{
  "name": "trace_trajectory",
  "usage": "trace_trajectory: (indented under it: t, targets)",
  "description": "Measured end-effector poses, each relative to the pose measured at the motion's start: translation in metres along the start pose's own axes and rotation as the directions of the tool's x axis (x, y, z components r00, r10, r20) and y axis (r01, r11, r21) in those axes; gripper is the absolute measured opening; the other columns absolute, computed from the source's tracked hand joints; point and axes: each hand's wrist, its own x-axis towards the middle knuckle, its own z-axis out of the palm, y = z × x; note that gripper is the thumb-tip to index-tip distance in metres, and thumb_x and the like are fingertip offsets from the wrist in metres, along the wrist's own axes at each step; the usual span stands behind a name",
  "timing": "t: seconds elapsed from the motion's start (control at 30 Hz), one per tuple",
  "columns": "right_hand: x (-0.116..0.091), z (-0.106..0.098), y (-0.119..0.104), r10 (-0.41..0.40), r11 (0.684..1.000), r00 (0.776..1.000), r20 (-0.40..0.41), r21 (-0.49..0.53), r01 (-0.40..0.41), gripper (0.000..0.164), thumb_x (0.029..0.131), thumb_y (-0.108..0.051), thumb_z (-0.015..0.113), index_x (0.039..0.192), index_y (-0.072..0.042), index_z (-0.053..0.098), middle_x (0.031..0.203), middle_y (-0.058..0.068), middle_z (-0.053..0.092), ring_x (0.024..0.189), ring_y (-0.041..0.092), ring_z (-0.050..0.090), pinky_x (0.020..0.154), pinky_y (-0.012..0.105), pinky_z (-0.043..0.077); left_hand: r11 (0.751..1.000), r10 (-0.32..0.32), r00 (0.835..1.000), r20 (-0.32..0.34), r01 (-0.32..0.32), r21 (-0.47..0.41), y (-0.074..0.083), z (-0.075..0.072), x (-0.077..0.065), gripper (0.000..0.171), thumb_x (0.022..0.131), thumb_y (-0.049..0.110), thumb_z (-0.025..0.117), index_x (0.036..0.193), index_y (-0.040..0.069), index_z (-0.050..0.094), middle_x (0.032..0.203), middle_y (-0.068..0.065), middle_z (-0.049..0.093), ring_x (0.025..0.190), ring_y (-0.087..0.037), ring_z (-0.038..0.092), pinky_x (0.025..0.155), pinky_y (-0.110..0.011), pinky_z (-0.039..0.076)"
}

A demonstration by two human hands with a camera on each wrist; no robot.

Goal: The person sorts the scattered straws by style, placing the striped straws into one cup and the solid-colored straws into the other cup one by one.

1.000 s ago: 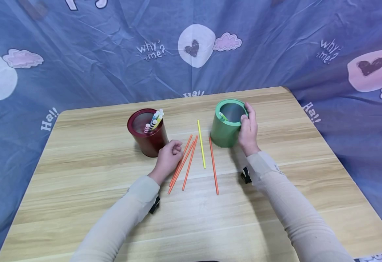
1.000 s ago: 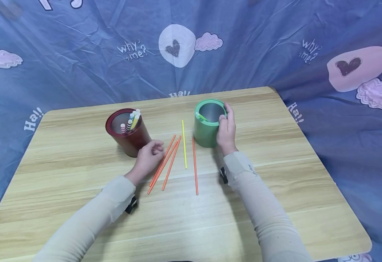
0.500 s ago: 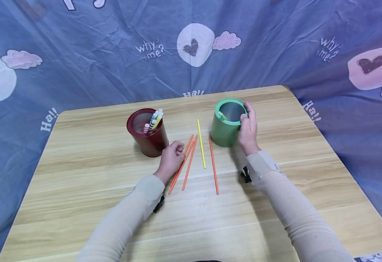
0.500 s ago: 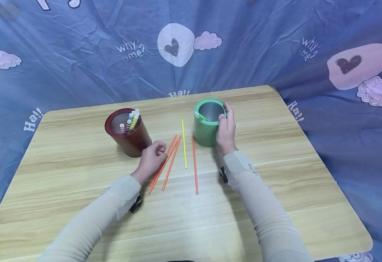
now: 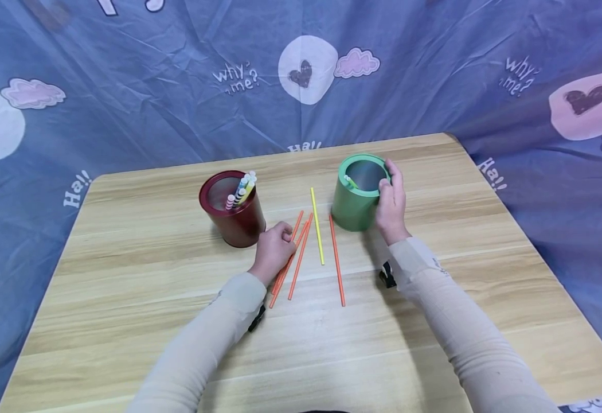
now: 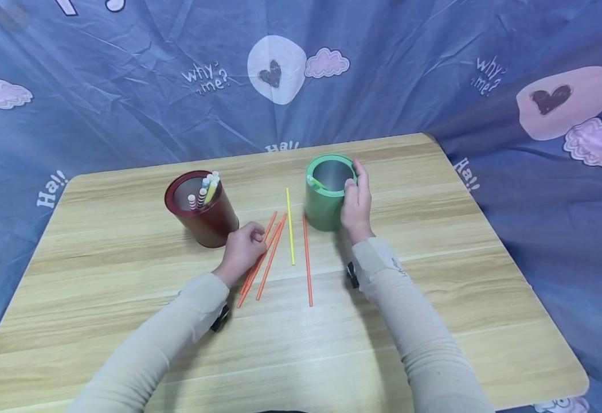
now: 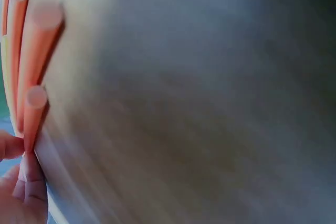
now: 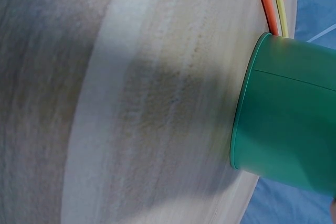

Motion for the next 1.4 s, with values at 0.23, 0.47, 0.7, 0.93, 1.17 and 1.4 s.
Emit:
trace_trajectory:
  t: [0.23,0.47,0.7,0.93,1.17,1.4]
  targets:
    - [-0.001,-0.001,-0.005,0.015,1.000,1.000,0.005,0.008,-0.015,0.049,0.093,-0.006,0.029,0.141,-0.001,0.032,0.147,0.012,0.033,0.136,0.015,0.028,0.112,0.022,0.021,0.998,-0.063,0.997,0.042,0.062,0.030,0.005,0.002,0.005,0.040,0.071,0.004,0.068,0.110,0.008,0.060,0.083,-0.005,0.064,0.079,-0.017,0.058,0.075,-0.032,0.049]
    - [-0.003,0.000,-0.009,0.014,1.000,1.000,0.011,0.007,-0.014,0.049,0.093,-0.005,0.028,0.141,0.002,0.032,0.146,0.015,0.033,0.136,0.019,0.028,0.112,0.024,0.021,0.993,-0.118,0.990,0.073,0.116,0.030,0.005,-0.001,0.010,0.042,0.069,0.007,0.070,0.109,0.007,0.059,0.082,-0.005,0.065,0.077,-0.016,0.059,0.073,-0.031,0.049]
    - [-0.001,0.000,0.002,-0.011,1.000,1.000,0.003,-0.003,0.011,0.048,0.093,-0.009,0.029,0.141,-0.001,0.033,0.146,0.013,0.035,0.135,0.016,0.029,0.112,0.024,0.022,0.942,-0.264,0.954,0.140,0.286,-0.173,0.002,-0.010,0.016,0.030,0.074,0.010,0.071,0.103,0.008,0.062,0.099,-0.007,0.064,0.090,-0.019,0.057,0.080,-0.031,0.047]
    - [-0.003,-0.001,-0.009,0.011,1.000,1.000,0.015,0.005,-0.011,0.049,0.093,-0.005,0.028,0.141,0.002,0.031,0.146,0.015,0.033,0.136,0.019,0.028,0.112,0.025,0.021,0.821,-0.310,0.917,0.251,0.392,-0.416,-0.002,-0.018,0.020,0.026,0.076,-0.001,0.059,0.101,0.001,0.065,0.112,-0.007,0.057,0.087,-0.016,0.050,0.069,-0.022,0.044]
    - [-0.011,0.002,-0.036,0.025,1.000,0.999,0.022,-0.001,-0.025,0.049,0.092,-0.004,0.026,0.140,0.007,0.029,0.146,0.021,0.031,0.137,0.023,0.027,0.112,0.025,0.021,0.712,-0.295,0.896,0.333,0.438,-0.548,-0.001,-0.020,0.019,0.039,0.079,-0.007,0.045,0.115,-0.004,0.060,0.109,-0.009,0.055,0.063,-0.009,0.045,0.053,-0.018,0.042]
    - [-0.012,0.001,-0.039,0.005,1.000,1.000,0.019,-0.008,-0.004,0.049,0.092,-0.001,0.027,0.139,0.009,0.029,0.144,0.024,0.032,0.136,0.027,0.027,0.112,0.027,0.022,0.706,-0.264,0.906,0.331,0.415,-0.574,0.000,-0.019,0.017,0.040,0.079,-0.008,0.044,0.117,-0.006,0.058,0.116,-0.013,0.055,0.067,-0.010,0.047,0.056,-0.019,0.044]
